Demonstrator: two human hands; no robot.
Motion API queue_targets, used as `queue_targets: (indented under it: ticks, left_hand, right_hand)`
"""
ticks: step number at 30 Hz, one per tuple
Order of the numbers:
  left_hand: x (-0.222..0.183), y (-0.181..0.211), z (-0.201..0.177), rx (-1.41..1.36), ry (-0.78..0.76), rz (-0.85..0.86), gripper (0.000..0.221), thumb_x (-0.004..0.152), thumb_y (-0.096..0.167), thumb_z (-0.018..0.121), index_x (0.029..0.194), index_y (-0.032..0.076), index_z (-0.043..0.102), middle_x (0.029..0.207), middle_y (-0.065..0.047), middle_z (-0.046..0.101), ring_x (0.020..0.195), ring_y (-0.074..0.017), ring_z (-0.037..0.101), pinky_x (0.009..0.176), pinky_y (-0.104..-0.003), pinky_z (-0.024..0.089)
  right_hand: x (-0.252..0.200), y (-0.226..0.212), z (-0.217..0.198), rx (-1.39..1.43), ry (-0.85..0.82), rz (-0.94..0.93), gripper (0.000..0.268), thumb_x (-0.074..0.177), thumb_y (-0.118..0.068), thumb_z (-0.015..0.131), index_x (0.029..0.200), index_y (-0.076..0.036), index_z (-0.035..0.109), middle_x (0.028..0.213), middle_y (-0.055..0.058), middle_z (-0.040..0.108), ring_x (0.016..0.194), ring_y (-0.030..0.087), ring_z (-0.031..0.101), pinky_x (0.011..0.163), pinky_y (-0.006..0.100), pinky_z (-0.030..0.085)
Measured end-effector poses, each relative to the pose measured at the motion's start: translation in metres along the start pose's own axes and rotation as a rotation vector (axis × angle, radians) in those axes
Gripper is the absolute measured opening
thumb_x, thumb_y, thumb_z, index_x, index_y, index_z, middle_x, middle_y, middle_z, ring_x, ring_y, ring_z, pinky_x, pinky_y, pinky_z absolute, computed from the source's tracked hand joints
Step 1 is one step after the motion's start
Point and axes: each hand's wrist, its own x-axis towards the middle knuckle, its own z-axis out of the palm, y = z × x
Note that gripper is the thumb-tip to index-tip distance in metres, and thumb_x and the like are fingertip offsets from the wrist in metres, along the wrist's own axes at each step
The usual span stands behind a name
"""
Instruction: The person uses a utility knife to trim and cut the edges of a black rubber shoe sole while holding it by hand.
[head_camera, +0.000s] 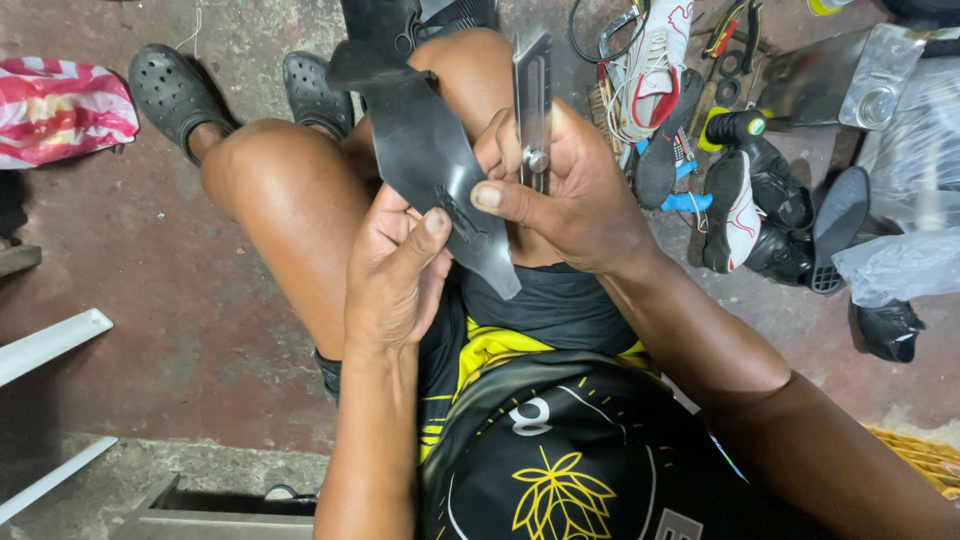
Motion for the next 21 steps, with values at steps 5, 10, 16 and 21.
queue_targets:
  ticks: [5,10,16,21]
  left_hand:
    - [-0.003,-0.006,-0.008,-0.094,-0.025,0.024,0.054,0.1,0.009,0.077,0.146,0.001,0.051,0.135,-0.012,0.066,0.128,-0.0212,0.062,0.115,-0.038,0.049]
    - [-0.008,0.002,-0.012,0.097,-0.059,0.068,0.06,0.093,-0.002,0.081,0.145,-0.001,0.052,0.131,-0.011,0.066,0.125,-0.018,0.063,0.117,-0.036,0.049]
    - [-0.014,0.003,-0.012,0.197,0.016,0.135,0.062,0.089,-0.005,0.081,0.141,0.003,0.049,0.127,-0.008,0.066,0.119,-0.0171,0.066,0.109,-0.033,0.054]
    - [-0.022,0.001,-0.018,0.308,0.059,0.181,0.048,0.085,-0.005,0.086,0.125,-0.001,0.06,0.114,-0.008,0.069,0.105,-0.0166,0.069,0.099,-0.033,0.058]
  right_hand:
    - [0.0,0.002,0.009,0.157,0.016,0.064,0.03,0.097,-0.001,0.077,0.108,-0.009,0.05,0.102,0.002,0.057,0.094,0.008,0.055,0.09,0.025,0.049]
    - [0.001,0.001,0.01,0.222,0.032,0.11,0.029,0.095,-0.002,0.076,0.104,-0.01,0.05,0.103,0.004,0.064,0.095,0.009,0.06,0.088,0.025,0.052]
    - [0.002,0.01,0.011,0.323,0.047,0.244,0.028,0.089,-0.002,0.078,0.105,-0.007,0.056,0.097,0.001,0.058,0.083,0.007,0.052,0.072,0.023,0.044]
    - [0.004,0.02,0.009,0.546,-0.091,0.328,0.028,0.094,-0.005,0.081,0.102,-0.007,0.055,0.095,0.001,0.056,0.086,0.009,0.054,0.075,0.024,0.045]
